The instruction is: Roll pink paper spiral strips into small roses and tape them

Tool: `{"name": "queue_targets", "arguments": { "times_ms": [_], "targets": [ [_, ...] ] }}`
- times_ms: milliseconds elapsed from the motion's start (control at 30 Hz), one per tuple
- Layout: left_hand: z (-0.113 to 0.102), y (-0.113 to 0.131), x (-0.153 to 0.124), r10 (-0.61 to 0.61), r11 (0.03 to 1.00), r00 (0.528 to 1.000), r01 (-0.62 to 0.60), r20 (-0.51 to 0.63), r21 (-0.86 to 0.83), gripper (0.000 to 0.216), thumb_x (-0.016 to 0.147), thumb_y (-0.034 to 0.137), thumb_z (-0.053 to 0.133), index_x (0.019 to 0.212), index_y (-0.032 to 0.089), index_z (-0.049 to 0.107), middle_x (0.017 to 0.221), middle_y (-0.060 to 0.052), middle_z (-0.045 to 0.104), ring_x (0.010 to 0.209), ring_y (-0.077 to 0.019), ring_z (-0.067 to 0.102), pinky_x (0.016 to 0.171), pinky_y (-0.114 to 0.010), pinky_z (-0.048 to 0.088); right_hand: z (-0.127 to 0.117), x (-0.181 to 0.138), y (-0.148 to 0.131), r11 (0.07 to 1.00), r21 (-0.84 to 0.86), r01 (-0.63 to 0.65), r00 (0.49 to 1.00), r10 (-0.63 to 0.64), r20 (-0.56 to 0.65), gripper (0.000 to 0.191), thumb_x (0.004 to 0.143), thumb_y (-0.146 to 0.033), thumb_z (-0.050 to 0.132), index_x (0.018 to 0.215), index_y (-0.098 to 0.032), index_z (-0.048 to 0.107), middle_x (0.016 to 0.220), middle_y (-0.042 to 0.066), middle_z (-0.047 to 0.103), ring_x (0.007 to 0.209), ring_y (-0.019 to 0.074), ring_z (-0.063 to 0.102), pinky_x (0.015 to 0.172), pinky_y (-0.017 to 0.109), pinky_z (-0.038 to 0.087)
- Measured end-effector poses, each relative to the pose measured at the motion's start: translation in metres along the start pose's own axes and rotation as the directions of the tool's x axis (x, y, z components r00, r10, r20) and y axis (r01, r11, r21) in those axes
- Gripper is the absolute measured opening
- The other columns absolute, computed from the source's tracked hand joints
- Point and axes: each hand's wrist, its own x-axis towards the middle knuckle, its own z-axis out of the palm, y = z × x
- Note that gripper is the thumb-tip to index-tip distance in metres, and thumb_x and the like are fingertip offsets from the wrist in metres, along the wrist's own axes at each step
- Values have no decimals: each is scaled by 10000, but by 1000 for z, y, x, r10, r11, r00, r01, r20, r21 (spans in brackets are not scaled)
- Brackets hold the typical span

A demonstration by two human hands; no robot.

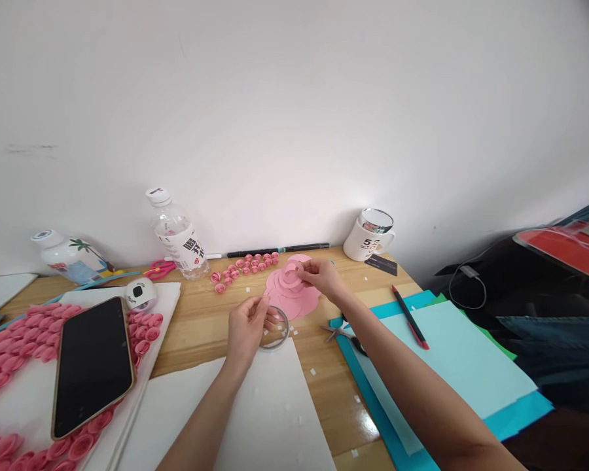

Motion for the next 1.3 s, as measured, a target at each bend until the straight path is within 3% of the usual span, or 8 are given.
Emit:
{"name": "queue_targets", "arguments": {
  "times_ms": [200, 400, 633, 800, 900, 1067, 1200, 1300],
  "targets": [
    [1, 0, 1, -124, 961, 986, 148, 113, -234, 446, 774, 483, 526, 926, 73, 616, 947, -183, 674, 835, -225, 656, 771, -360, 522, -10, -22, -35, 917, 399, 29, 998, -52, 46, 317, 631, -361, 701, 862, -151, 645, 757, 40, 677, 612, 100, 584, 617, 251, 499],
    [-1, -5, 4, -104, 920, 976, 168, 192, -353, 558, 765, 582, 446, 949, 82, 612, 1022, -204, 648, 939, -254, 626, 870, -390, 472, -14, -53, -67, 858, 510, 54, 985, -129, 113, 247, 685, -358, 671, 863, -187, 654, 764, 21, 670, 629, 110, 585, 604, 254, 488],
    [-4, 4, -4, -202, 820, 815, 444, 543, -361, 841, 678, 727, 311, 1104, 47, 559, 1160, -258, 559, 1033, -340, 561, 876, -457, 433, -17, -71, -85, 812, 576, 93, 978, -183, 100, 207, 714, -313, 661, 885, -197, 639, 754, 10, 661, 636, 106, 585, 577, 231, 480],
    [-6, 14, -2, -116, 768, 763, 475, 636, -430, 857, 707, 717, 226, 1158, 60, 540, 1148, -245, 573, 1060, -351, 536, 836, -461, 448, -14, -73, -75, 879, 465, 105, 972, -189, 137, 254, 712, -306, 663, 923, -169, 627, 724, 10, 644, 616, 95, 562, 558, 221, 458],
    [-8, 15, 0, -106, 786, 799, 432, 591, -443, 714, 764, 640, 345, 1156, 81, 551, 1090, -202, 622, 1022, -314, 567, 825, -413, 462, -12, -73, -66, 927, 363, 94, 966, -172, 190, 268, 707, -329, 656, 912, -158, 633, 780, 30, 643, 632, 107, 561, 553, 236, 455],
    [-6, 13, -1, -177, 879, 891, 335, 419, -340, 426, 705, 231, 678, 1106, 113, 597, 981, -132, 680, 878, -235, 635, 759, -319, 491, -4, -66, -43, 994, 69, 84, 980, -95, 174, 316, 691, -363, 656, 932, -160, 633, 810, 50, 644, 672, 140, 572, 593, 280, 478],
    [-6, 12, -1, -179, 903, 904, 307, 388, -299, 444, 677, 239, 697, 1098, 131, 608, 978, -131, 681, 840, -222, 641, 687, -291, 502, 3, -59, -25, 987, -33, 157, 977, -150, 151, 355, 693, -373, 649, 1000, -197, 623, 1061, 73, 610, 964, 197, 548, 743, 312, 481],
    [-8, 10, 1, -155, 927, 940, 245, 304, -285, 443, 634, 272, 725, 1042, 123, 637, 939, -121, 691, 790, -207, 642, 653, -270, 499, 7, -59, -19, 992, 55, 111, 948, -122, 293, 377, 696, -401, 646, 992, -169, 620, 982, 77, 647, 897, 197, 592, 747, 325, 483]
  ]
}}
